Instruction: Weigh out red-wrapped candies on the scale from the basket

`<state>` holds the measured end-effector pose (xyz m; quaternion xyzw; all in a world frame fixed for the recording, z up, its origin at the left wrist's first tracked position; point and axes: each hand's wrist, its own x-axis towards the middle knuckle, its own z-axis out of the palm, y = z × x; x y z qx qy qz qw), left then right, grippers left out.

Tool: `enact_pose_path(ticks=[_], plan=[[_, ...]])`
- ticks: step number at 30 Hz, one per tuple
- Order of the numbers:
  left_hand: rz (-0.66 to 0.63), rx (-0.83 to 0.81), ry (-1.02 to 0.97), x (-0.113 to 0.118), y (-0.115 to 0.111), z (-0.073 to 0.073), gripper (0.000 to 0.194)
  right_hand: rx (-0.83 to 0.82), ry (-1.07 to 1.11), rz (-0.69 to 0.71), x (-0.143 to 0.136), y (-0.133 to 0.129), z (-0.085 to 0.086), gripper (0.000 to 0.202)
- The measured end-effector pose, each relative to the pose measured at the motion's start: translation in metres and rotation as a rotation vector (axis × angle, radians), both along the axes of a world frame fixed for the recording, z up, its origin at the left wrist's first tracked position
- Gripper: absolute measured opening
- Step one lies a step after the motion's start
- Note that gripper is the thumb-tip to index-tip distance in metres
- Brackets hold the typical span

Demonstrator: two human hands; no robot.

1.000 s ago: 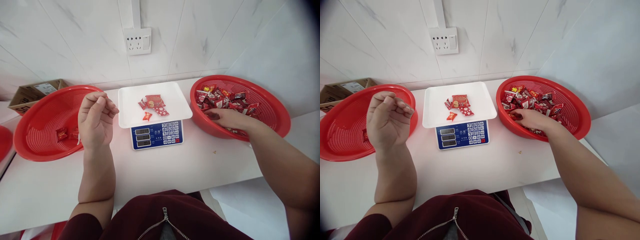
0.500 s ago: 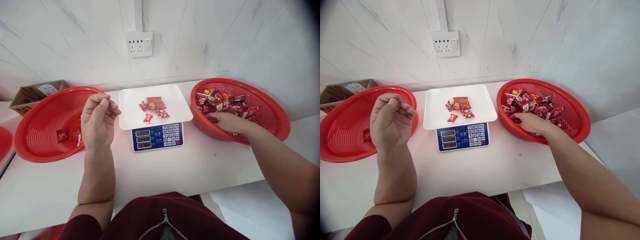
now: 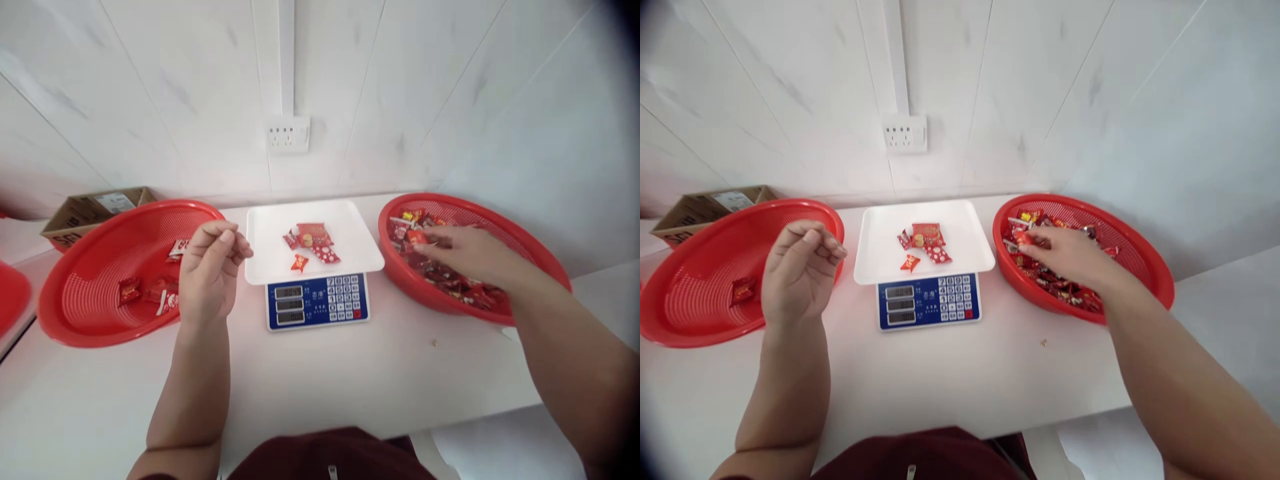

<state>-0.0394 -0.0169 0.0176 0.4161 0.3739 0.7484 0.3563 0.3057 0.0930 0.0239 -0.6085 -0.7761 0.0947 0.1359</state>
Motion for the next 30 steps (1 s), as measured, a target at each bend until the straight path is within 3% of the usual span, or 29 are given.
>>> enact_pose_path(ticks=[5,10,13,18,24,30], plan=[[-0.012,-0.011,-0.031,-0.003,-0.003,0.001,0.011,-0.19,0.179,0.352,-0.063,-0.006,0.003,0.032],[-0.014,0.004,-0.036,-0.005,-0.01,0.004,0.011,0.001,0.246,0.457,-0.103,-0.009,-0.007,0.037],[-0.012,0.017,-0.024,-0.006,-0.013,0.005,0.01,0.152,0.294,0.42,-0.1,-0.02,-0.013,0.037],[-0.027,0.023,-0.016,-0.005,-0.011,0.003,0.011,0.136,0.355,0.274,-0.069,-0.05,-0.037,0.031],[-0.028,0.021,0.008,-0.001,-0.006,0.002,0.01,0.181,0.263,0.036,-0.032,-0.076,-0.069,0.03],[0.018,-0.027,0.032,0.001,-0.006,0.005,0.006,0.265,0.213,-0.135,-0.011,-0.078,-0.069,0.034]])
